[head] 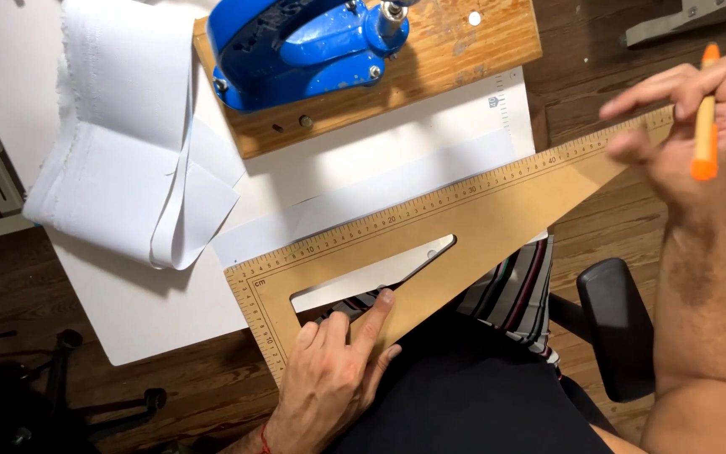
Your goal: The person marks points on a strip of leather using a ruler and pen for future assembly.
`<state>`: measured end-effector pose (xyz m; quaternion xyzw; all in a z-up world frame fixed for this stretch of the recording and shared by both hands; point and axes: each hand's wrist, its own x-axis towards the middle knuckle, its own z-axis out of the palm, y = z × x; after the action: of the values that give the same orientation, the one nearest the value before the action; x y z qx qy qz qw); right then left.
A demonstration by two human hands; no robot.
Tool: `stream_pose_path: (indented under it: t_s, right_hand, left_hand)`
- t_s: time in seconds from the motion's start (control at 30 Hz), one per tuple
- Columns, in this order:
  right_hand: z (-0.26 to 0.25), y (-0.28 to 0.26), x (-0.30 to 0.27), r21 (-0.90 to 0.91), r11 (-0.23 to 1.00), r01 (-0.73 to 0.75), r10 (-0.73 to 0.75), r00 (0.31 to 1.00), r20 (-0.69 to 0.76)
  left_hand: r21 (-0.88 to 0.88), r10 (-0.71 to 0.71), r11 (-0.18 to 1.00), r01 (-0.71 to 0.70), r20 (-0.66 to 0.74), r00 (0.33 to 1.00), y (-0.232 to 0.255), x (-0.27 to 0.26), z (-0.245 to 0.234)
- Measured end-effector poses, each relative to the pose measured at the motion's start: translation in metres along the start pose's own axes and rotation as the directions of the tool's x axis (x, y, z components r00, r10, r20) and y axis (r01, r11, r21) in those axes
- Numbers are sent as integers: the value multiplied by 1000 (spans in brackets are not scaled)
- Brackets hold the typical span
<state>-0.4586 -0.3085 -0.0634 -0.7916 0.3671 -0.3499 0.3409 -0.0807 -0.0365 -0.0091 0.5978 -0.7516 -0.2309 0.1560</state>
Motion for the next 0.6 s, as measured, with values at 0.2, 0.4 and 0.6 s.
stream_pose_path:
  t_s: [0.2,0.4,0.6]
  right_hand:
    - [26,-22,23,236,967,-96,117,990,-75]
    - [46,-47,32,285,929,-235,226,972,64]
    - [62,-44,12,246,905,-347,300,931,207]
  left_hand:
    - [-16,4,1000,-3,29,1000,-2,-2,5]
    - [-36,8,999,-8,11,1000,-3,-3,6]
    - [-69,29,997,-32,-50,998,-12,-16,19]
